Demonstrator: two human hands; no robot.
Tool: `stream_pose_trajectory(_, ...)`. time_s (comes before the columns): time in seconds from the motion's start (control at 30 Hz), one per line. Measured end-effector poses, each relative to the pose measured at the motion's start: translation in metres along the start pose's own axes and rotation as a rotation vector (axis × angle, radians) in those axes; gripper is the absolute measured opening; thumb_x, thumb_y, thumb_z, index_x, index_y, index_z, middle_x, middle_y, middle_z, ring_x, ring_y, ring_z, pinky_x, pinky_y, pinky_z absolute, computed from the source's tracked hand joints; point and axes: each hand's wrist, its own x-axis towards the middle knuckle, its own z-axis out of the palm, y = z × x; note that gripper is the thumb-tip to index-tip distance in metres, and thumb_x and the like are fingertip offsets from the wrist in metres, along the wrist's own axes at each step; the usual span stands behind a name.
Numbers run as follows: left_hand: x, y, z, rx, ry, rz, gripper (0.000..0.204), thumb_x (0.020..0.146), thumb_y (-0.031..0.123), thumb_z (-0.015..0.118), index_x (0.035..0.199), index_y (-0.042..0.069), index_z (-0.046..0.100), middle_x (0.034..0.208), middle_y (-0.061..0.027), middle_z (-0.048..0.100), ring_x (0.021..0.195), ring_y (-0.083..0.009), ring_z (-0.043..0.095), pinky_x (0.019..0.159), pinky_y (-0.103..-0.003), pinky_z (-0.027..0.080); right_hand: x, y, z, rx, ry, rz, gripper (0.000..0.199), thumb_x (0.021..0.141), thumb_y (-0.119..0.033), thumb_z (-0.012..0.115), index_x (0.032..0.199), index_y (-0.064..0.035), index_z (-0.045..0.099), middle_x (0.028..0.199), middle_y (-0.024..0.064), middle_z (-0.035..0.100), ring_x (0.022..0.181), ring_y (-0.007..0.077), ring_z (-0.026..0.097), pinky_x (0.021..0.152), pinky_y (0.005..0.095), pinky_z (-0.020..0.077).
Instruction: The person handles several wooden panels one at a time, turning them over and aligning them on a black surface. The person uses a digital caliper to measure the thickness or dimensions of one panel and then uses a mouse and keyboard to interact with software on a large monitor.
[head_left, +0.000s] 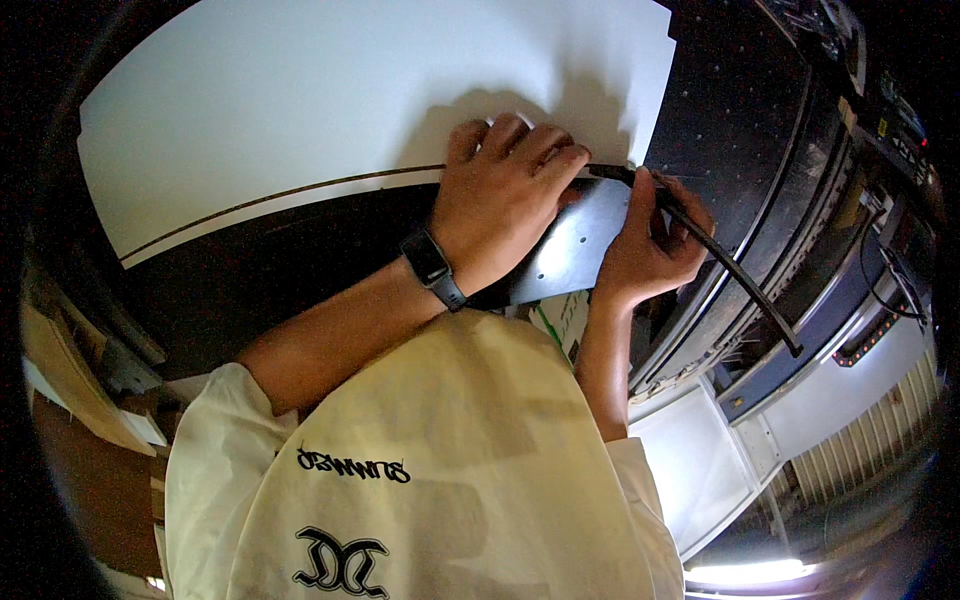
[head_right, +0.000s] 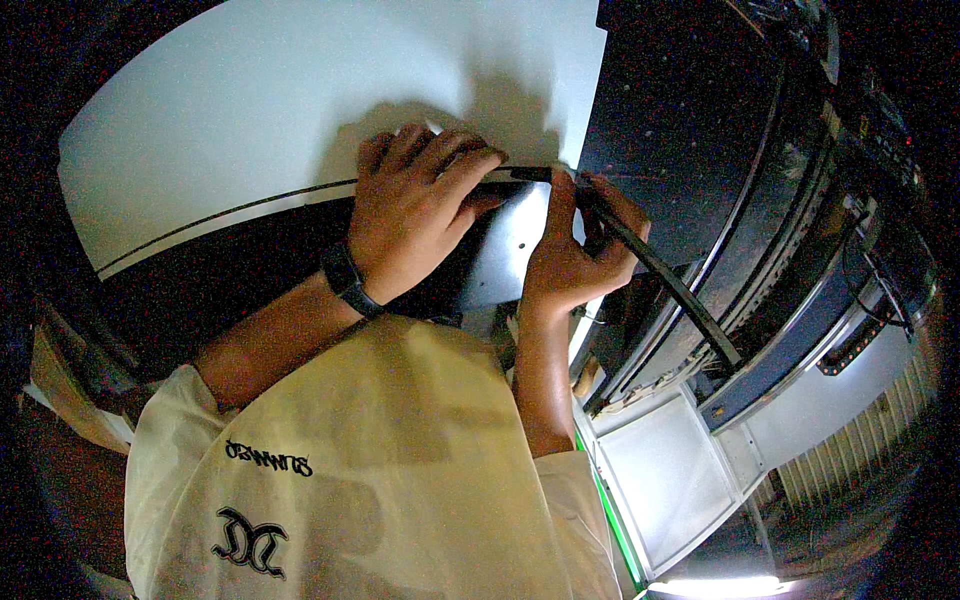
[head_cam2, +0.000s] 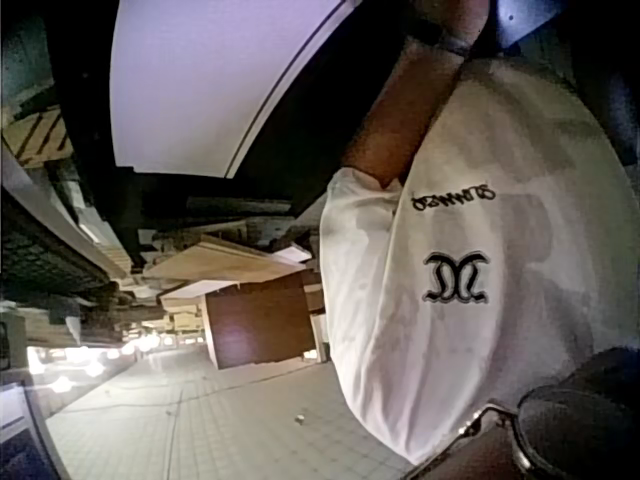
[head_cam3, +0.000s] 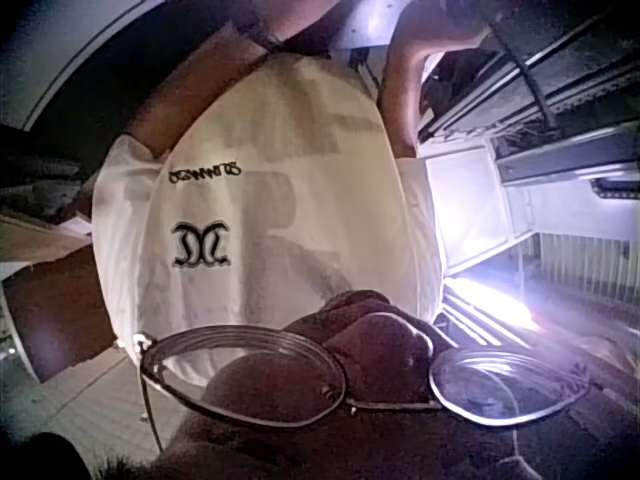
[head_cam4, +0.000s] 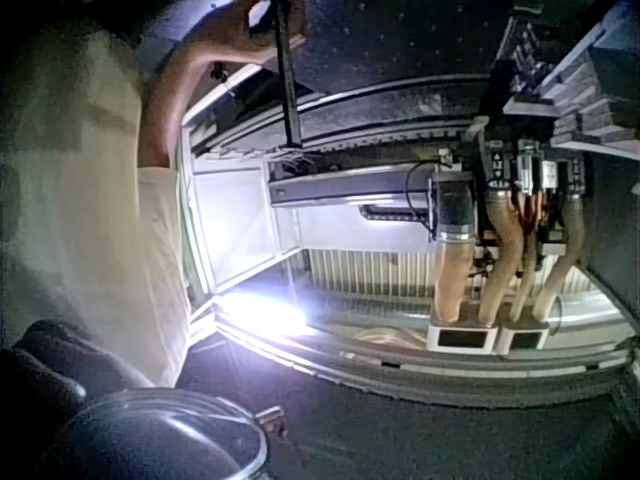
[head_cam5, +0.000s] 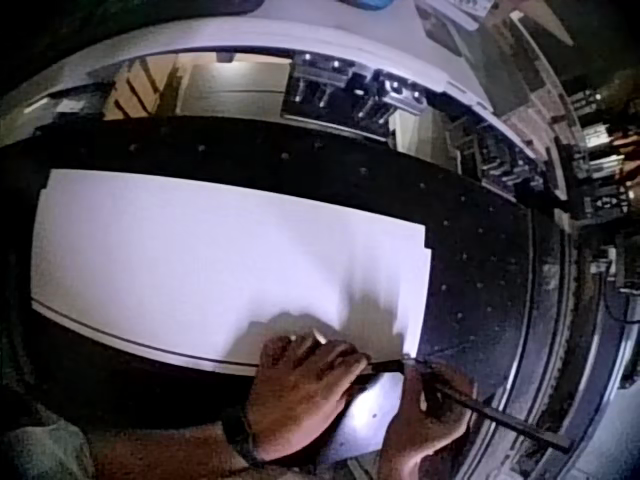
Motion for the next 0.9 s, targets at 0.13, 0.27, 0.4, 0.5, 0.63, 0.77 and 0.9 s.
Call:
stream_pose_trajectory(0.13,0.008,0.000,0.006,0.108,0.043,0.090,0.020,0.090,0.024,0.067,0.108,0.017,0.069,0.111,-0.0001,0.067,0.106,-0.0230,0.061,0.092,-0.044,0.044,0.000,-0.004,0.004,0.076,0.015,0.016,0.031,0.078,-0.002,0.092,0.101,-0.0022,0.070,0.098,0.0084,0.073,0.080,0.0163,0.069,0.068,0.0263,0.0584)
stream_pose_trajectory(0.27,0.014,-0.005,0.012,0.071,0.102,0.167,0.014,0.089,0.023,0.065,0.099,0.015,0.070,0.101,-0.0002,0.067,0.103,-0.0228,0.062,0.090,-0.043,0.045,-0.002,-0.004,0.002,0.069,0.001,-0.001,0.031,0.078,0.000,0.091,0.101,-0.0012,0.070,0.099,0.0094,0.072,0.085,0.0184,0.070,0.071,0.0284,0.0609)
stream_pose_trajectory(0.4,0.015,-0.006,0.014,0.085,0.135,0.186,0.012,0.088,0.024,0.065,0.095,0.015,0.071,0.098,0.0001,0.067,0.102,-0.0220,0.062,0.089,-0.042,0.045,-0.001,-0.003,0.004,0.091,-0.018,-0.034,0.031,0.078,0.001,0.090,0.102,-0.0004,0.070,0.101,0.0107,0.072,0.090,0.0199,0.070,0.074,0.0297,0.0619)
stream_pose_trajectory(0.5,0.015,-0.002,0.012,0.123,0.108,0.165,0.012,0.088,0.024,0.066,0.095,0.015,0.071,0.102,0.0007,0.069,0.103,-0.0215,0.062,0.089,-0.042,0.044,0.000,0.000,0.004,0.084,-0.006,-0.068,0.030,0.080,0.002,0.089,0.102,0.0005,0.069,0.100,0.0117,0.072,0.089,0.0204,0.071,0.075,0.0302,0.0620)
stream_pose_trajectory(0.63,0.014,-0.003,0.016,0.095,0.126,0.152,0.012,0.089,0.024,0.067,0.097,0.017,0.072,0.104,0.0015,0.070,0.102,-0.0208,0.062,0.090,-0.042,0.044,0.001,-0.009,0.000,0.091,-0.015,0.039,0.026,0.086,0.000,0.085,0.105,0.0019,0.068,0.103,0.0139,0.074,0.087,0.0211,0.072,0.076,0.0311,0.0619)
stream_pose_trajectory(0.77,0.014,-0.001,0.014,-0.110,0.151,0.112,0.017,0.084,0.021,0.075,0.101,0.018,0.074,0.106,0.0010,0.073,0.102,-0.0244,0.064,0.092,-0.046,0.045,0.007,-0.022,-0.008,0.180,-0.032,0.236,0.023,0.098,-0.011,0.075,0.110,0.0046,0.064,0.103,0.0157,0.073,0.088,0.0229,0.074,0.078,0.0348,0.0646)
stream_pose_trajectory(0.9,0.021,0.000,0.013,-0.362,0.141,0.093,0.020,0.081,0.019,0.080,0.100,0.017,0.074,0.101,0.0004,0.075,0.098,-0.0256,0.067,0.091,-0.046,0.046,0.018,-0.033,-0.016,0.437,-0.044,0.547,0.033,0.104,-0.029,0.069,0.113,0.0014,0.060,0.103,0.0139,0.071,0.090,0.0241,0.074,0.077,0.0368,0.0654)
